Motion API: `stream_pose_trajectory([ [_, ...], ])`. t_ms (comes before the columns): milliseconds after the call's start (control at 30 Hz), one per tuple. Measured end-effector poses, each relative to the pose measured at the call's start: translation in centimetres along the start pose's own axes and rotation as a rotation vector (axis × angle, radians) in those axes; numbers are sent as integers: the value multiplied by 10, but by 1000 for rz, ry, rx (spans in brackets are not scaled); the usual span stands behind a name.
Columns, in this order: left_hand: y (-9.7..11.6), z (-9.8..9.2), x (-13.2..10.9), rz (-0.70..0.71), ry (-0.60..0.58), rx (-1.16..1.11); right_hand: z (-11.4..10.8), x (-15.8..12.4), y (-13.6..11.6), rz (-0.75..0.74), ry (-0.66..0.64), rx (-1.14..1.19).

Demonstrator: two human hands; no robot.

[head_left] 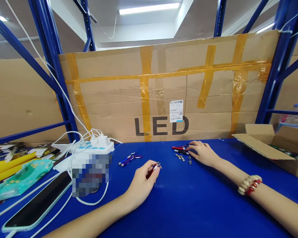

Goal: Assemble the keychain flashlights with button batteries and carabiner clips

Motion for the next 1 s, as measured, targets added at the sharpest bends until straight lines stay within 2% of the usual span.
stream_pose_trajectory([
  [433,-4,-1,3,9,12,-3,-6,0,-4,44,-50,-90],
  [700,-7,-2,3,-6,23,-7,-14,-3,-9,152,-108,-126],
  [1000,-14,1,7,-19,-23,-32,-19,-5,-13,203,-134,-136],
])
Point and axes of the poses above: each hand's wrist, its own x-axis towards the middle knuckle, its own z-axis out of the palm, y = z × x, the point moved 3 cm from there along x, towards the middle knuckle, and after that the axes turned 10 degrees about -x, right-handed, at the moved point
